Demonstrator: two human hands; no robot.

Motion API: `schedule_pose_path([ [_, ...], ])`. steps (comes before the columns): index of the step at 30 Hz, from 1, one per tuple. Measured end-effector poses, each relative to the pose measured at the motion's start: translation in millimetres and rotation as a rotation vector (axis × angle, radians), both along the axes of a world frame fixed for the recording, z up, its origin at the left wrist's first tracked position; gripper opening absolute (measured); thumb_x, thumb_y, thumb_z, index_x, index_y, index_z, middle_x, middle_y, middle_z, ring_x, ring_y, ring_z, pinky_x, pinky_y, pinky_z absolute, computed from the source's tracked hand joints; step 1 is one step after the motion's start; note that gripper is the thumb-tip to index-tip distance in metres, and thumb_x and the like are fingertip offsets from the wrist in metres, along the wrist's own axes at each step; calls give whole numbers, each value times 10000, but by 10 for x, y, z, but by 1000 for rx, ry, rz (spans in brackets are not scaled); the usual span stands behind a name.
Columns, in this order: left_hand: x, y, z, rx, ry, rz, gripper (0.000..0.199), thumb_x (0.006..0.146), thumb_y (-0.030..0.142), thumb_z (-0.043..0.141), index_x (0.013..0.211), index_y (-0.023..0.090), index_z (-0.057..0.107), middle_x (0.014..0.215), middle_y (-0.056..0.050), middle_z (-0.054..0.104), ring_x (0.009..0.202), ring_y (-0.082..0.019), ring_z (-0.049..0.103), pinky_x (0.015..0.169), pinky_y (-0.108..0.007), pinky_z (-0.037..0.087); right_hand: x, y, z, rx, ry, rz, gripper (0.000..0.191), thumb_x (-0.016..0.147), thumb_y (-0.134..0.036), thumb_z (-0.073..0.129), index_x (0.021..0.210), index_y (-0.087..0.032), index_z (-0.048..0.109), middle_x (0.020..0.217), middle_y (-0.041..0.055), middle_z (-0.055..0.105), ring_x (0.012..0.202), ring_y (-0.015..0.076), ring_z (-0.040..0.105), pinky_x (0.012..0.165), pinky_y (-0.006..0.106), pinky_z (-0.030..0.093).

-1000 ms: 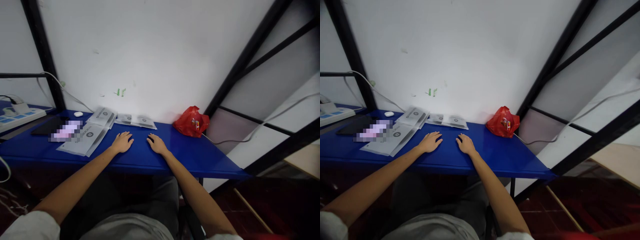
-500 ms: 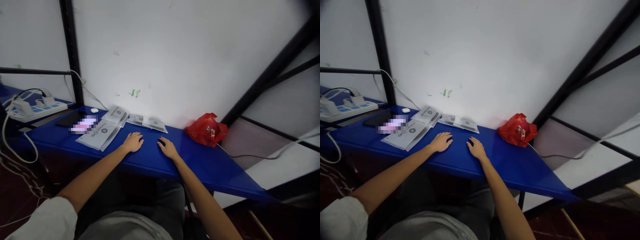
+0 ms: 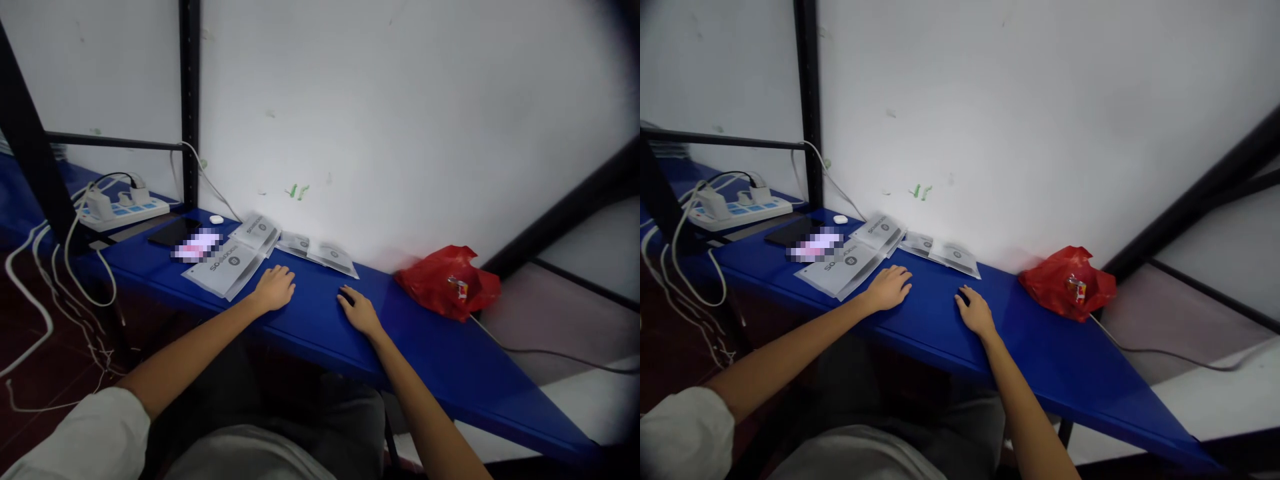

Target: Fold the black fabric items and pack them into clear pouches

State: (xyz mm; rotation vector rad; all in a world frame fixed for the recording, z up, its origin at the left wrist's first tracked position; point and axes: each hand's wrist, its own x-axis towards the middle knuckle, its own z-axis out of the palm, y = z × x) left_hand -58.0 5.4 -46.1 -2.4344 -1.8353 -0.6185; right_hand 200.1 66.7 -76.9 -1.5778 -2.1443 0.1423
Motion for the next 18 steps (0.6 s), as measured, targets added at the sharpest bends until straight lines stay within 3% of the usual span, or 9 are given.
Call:
schedule_pose_path([
  [5,-619,-80,130,99,18,254,349,907,318,368,1098,144,602,1177,-135,579,1125,-284,481,952,-420,384,12,24,-22,6,6,9,398,864,-326,485,1195,-142,607,1320,131,546,1237,248,499,1058,411,367],
  [10,-1070,-99,67,-34,-9,529,497,900,439,330,1250,130,502,1293,-179,494,1175,-355,440,944,-504,365,22,36,-20,16,8,18,374,858,-324,494,1176,-177,621,1293,114,573,1232,242,505,1061,420,364],
  [13,-1067,-172,-10,-82,-11,533,559,903,466,300,1326,123,430,1330,-186,461,1182,-367,436,928,-509,374,19,29,-5,5,10,21,381,860,-318,492,1180,-156,619,1297,123,567,1233,238,504,1070,406,357],
  [18,-801,-376,-79,-42,51,436,557,912,453,301,1327,102,423,1367,-212,425,1182,-380,430,906,-515,381,-4,7,3,0,10,7,393,862,-312,495,1194,-135,608,1313,131,552,1241,241,495,1069,401,356],
])
